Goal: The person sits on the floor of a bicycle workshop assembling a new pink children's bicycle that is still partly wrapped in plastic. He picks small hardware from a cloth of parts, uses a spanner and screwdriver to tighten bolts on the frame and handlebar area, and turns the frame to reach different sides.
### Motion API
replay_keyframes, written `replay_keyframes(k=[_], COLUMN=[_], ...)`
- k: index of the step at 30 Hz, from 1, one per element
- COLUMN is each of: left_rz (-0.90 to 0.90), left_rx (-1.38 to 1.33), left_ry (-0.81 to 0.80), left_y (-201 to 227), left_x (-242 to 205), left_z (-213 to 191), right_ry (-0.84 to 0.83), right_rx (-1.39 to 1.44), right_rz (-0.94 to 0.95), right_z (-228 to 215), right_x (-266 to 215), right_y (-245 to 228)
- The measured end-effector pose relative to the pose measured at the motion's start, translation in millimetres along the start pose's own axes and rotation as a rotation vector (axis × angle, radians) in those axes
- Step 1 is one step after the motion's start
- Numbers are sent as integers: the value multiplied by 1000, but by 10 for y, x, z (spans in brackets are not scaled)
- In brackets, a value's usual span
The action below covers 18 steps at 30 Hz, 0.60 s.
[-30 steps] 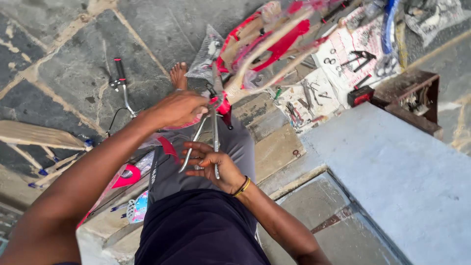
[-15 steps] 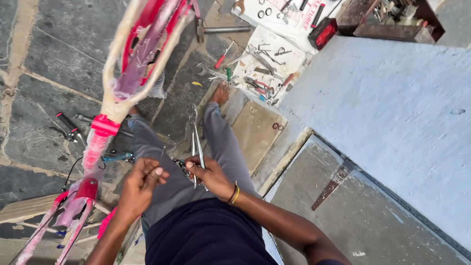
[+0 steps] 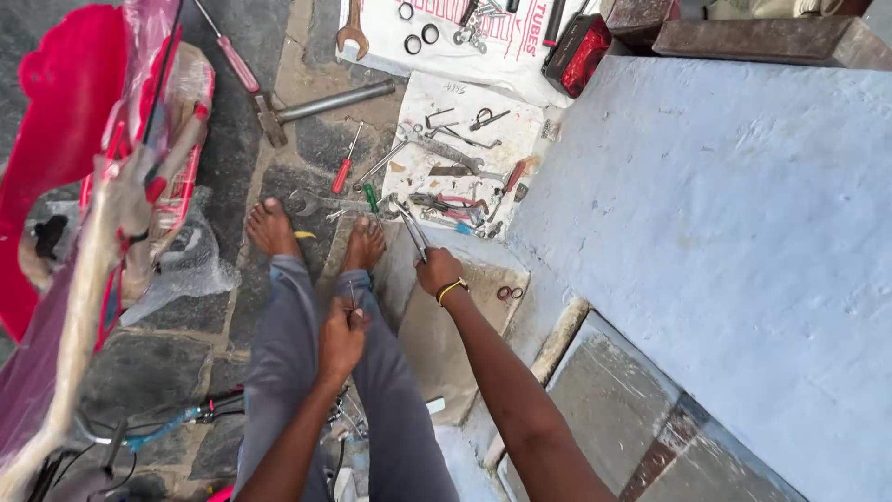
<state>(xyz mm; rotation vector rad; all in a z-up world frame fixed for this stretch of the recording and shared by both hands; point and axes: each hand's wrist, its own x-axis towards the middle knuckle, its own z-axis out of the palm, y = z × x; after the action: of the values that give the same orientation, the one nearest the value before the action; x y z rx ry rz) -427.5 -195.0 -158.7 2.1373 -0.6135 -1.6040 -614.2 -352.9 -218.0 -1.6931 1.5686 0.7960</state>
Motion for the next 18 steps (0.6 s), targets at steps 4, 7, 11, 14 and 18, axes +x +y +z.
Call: replay_keyframes(k=[4,7,11,14,18], left_rz=[-289,-414,-316,-390,-473], left_rx=[-304,-602,-590,-651,-684], left_ry=[-29,-51,-109,-73,-240], left_y=[149,286,117,105,69], left_x=[478,577,592,719,496], left_z=[352,424,426,534,659], right_ry=[8,112,415,738,814], right_rx=[-151,-135,-110,4,-25], right_rz=[42,-82,-201,-176,-48], right_z=[407,425,296,0,-559], right_x=[1041,1325,1374,2120,3016], right_y=[710,922,883,1084,1097])
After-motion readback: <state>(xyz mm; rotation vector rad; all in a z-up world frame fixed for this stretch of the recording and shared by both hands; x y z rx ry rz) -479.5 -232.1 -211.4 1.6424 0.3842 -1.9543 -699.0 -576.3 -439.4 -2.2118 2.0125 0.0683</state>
